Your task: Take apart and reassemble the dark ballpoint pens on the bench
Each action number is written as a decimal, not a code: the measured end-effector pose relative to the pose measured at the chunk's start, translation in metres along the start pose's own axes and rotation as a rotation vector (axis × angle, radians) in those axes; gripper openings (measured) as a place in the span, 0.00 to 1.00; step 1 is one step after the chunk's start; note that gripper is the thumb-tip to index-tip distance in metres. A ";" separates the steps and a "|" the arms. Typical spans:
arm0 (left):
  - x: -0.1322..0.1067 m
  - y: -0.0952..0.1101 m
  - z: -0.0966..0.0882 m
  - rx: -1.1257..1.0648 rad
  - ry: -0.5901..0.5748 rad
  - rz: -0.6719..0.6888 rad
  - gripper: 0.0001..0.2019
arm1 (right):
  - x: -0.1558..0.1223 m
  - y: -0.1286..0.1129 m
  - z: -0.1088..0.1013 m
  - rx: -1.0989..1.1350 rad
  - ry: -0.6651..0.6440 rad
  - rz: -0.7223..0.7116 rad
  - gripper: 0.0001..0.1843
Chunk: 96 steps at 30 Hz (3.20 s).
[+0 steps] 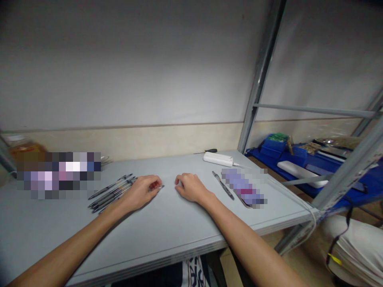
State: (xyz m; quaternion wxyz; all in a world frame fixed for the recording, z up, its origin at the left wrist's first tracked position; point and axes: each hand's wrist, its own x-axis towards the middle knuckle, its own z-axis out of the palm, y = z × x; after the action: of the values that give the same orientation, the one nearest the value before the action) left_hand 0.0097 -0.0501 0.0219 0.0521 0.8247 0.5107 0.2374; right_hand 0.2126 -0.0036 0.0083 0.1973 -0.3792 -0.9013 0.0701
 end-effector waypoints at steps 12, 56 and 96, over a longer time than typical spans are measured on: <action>0.000 0.006 0.015 -0.314 0.082 0.018 0.05 | 0.004 -0.011 0.014 0.180 0.030 -0.222 0.12; 0.002 0.038 0.024 0.652 -0.021 -0.004 0.10 | 0.002 -0.033 0.012 -0.318 -0.072 0.189 0.14; 0.009 0.015 0.022 0.069 0.012 -0.035 0.17 | 0.010 -0.016 0.001 -0.507 0.066 0.071 0.23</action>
State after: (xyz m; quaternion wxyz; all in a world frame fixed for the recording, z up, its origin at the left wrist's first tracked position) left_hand 0.0347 -0.0462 0.0105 0.0247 0.8155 0.5331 0.2240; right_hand 0.1947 -0.0077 0.0146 0.1224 -0.4499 -0.8694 -0.1638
